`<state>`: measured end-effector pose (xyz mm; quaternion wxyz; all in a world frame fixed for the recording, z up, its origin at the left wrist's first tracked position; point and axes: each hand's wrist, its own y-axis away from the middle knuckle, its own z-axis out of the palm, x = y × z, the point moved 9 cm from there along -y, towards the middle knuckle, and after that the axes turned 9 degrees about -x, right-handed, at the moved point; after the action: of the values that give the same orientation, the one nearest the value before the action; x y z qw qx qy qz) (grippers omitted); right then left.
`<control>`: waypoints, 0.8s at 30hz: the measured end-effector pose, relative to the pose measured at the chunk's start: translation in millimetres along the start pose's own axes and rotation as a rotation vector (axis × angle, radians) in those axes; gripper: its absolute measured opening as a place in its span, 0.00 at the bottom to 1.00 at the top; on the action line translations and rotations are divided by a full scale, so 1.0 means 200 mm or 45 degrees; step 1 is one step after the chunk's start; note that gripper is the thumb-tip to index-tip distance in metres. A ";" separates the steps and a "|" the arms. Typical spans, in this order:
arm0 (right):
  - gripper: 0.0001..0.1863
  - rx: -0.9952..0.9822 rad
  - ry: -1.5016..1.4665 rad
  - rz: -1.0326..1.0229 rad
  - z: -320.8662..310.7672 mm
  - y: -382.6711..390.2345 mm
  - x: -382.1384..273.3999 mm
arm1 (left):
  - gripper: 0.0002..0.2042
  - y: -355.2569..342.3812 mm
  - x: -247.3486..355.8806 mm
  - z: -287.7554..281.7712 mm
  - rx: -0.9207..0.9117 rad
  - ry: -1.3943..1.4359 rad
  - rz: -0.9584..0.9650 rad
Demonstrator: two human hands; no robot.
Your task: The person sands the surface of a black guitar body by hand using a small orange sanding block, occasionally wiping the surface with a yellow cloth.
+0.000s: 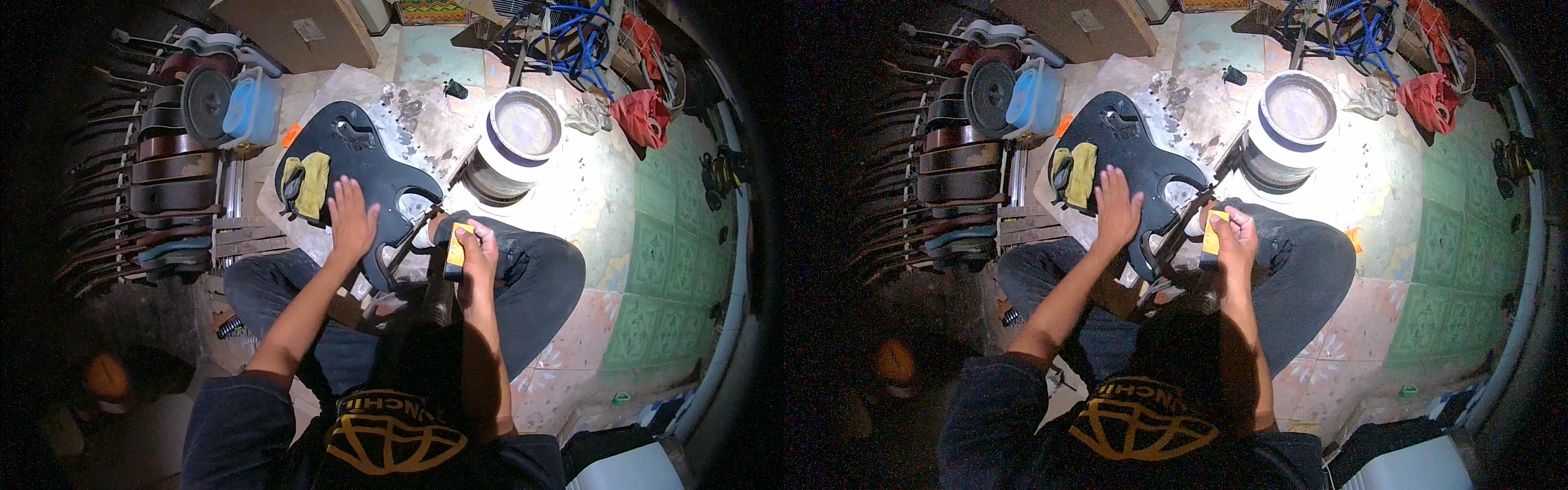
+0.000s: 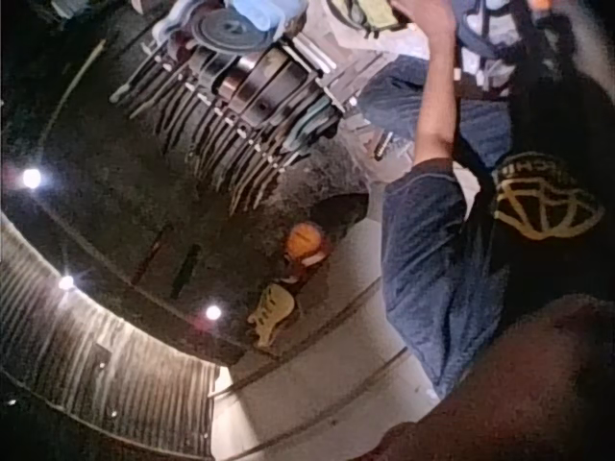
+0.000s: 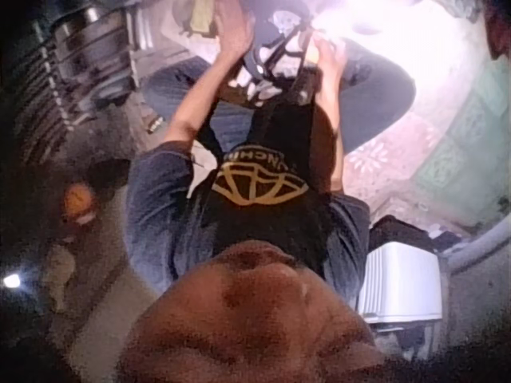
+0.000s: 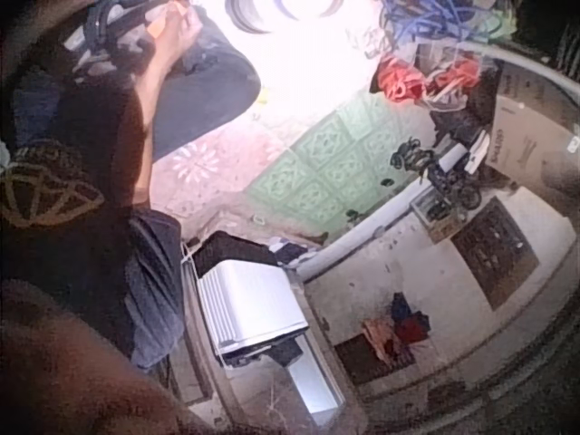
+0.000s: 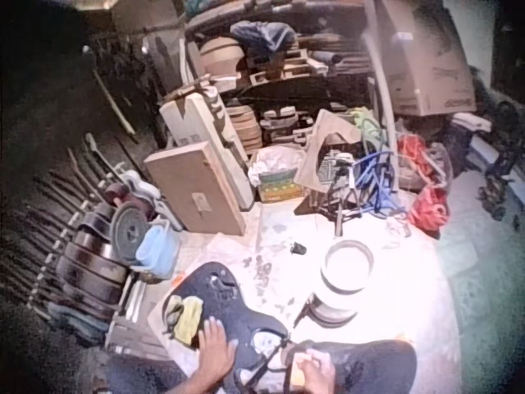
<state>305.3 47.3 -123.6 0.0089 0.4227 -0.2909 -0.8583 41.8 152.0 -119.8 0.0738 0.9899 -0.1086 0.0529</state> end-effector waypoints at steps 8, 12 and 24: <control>0.24 -0.009 0.076 -0.038 0.01 0.03 -0.02 | 0.45 0.47 0.25 -0.03 -0.295 -0.117 0.161; 0.23 -0.041 0.072 -0.045 0.04 0.05 -0.05 | 0.46 0.52 0.31 -0.08 -0.354 -0.199 0.185; 0.22 -0.027 0.050 -0.019 0.04 0.06 -0.06 | 0.46 0.56 0.33 -0.04 -0.304 -0.172 0.272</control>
<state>304.3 44.7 -105.9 0.0126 0.4417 -0.2785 -0.8528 80.3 31.6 -88.2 0.1775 0.9582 -0.2236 -0.0196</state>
